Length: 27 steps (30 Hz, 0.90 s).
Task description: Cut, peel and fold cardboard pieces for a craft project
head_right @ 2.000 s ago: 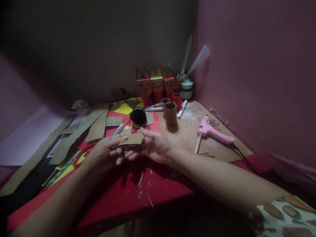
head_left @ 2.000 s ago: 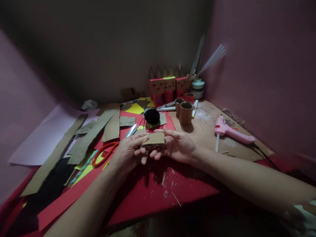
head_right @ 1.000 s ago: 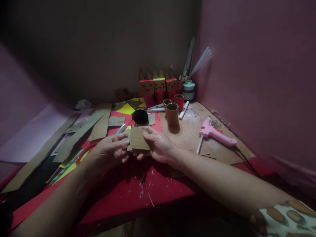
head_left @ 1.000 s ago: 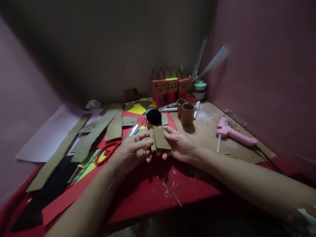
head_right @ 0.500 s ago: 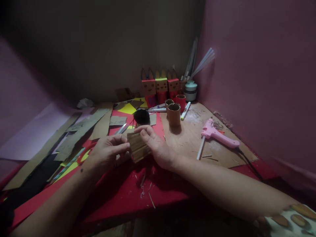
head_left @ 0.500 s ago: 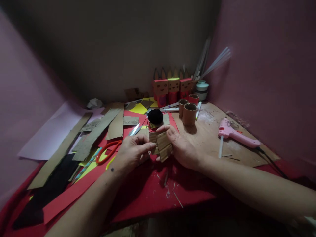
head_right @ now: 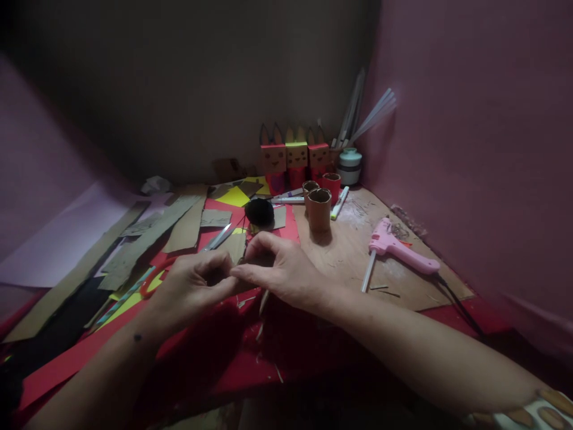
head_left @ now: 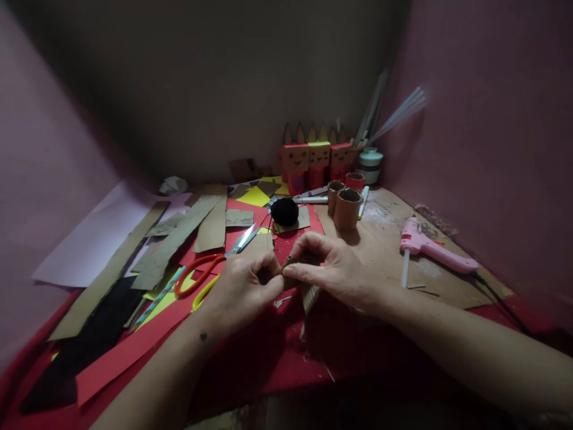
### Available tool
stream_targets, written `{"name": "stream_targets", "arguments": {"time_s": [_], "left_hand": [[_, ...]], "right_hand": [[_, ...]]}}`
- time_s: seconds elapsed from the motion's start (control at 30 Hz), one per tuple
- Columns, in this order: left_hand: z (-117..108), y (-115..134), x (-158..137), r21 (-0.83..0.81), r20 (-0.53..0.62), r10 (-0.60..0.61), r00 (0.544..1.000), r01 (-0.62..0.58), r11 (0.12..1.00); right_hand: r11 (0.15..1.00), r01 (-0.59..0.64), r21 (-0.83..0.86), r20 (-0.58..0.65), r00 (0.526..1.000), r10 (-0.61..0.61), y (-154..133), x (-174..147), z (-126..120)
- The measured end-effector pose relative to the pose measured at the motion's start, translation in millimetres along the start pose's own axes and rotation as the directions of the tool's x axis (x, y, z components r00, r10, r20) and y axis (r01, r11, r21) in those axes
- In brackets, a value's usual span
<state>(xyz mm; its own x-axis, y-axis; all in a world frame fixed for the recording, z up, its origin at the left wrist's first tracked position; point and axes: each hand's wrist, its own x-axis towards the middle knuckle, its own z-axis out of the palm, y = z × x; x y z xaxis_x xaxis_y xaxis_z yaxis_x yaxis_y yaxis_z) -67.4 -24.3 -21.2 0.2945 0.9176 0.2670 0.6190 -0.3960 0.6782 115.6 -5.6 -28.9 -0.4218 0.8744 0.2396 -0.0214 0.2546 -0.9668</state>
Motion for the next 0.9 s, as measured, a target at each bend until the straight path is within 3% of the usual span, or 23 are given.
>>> {"name": "stream_targets", "arguments": {"time_s": [0.1,0.23,0.37,0.47,0.53,0.63,0.73,0.9], "left_hand": [[2,1,0,0.000,-0.041,0.055,0.998,-0.055,0.998],[-2,3,5,-0.150,-0.096,-0.009,0.995,-0.005,0.989],[-4,3,10,-0.339,-0.083,-0.190,0.978,0.151,0.929],[0,2,9,-0.412,-0.076,-0.336,0.939,0.277,0.868],[5,2,6,-0.372,-0.185,-0.288,0.940,0.204,0.905],[10,2,2,-0.195,-0.345,-0.053,0.937,-0.016,0.981],[12,0,-2,-0.052,-0.368,0.109,0.923,-0.137,0.989],[11,-4,-3,-0.021,-0.356,0.148,0.923,-0.167,0.986]], "right_hand": [[0.997,-0.052,0.060,-0.008,0.999,0.053,3,0,1],[0.969,-0.091,0.230,-0.063,0.992,0.108,8,4,-1],[0.942,-0.005,0.335,-0.201,0.977,0.077,10,8,-4],[0.931,0.008,0.365,-0.220,0.972,0.078,10,9,-4],[0.928,-0.010,0.373,-0.213,0.972,0.096,9,8,-4],[0.929,-0.034,0.369,-0.193,0.975,0.112,5,7,-5],[0.949,-0.122,0.292,-0.104,0.982,0.158,3,7,-6],[0.974,-0.155,0.163,-0.066,0.984,0.168,7,10,-9]]}}
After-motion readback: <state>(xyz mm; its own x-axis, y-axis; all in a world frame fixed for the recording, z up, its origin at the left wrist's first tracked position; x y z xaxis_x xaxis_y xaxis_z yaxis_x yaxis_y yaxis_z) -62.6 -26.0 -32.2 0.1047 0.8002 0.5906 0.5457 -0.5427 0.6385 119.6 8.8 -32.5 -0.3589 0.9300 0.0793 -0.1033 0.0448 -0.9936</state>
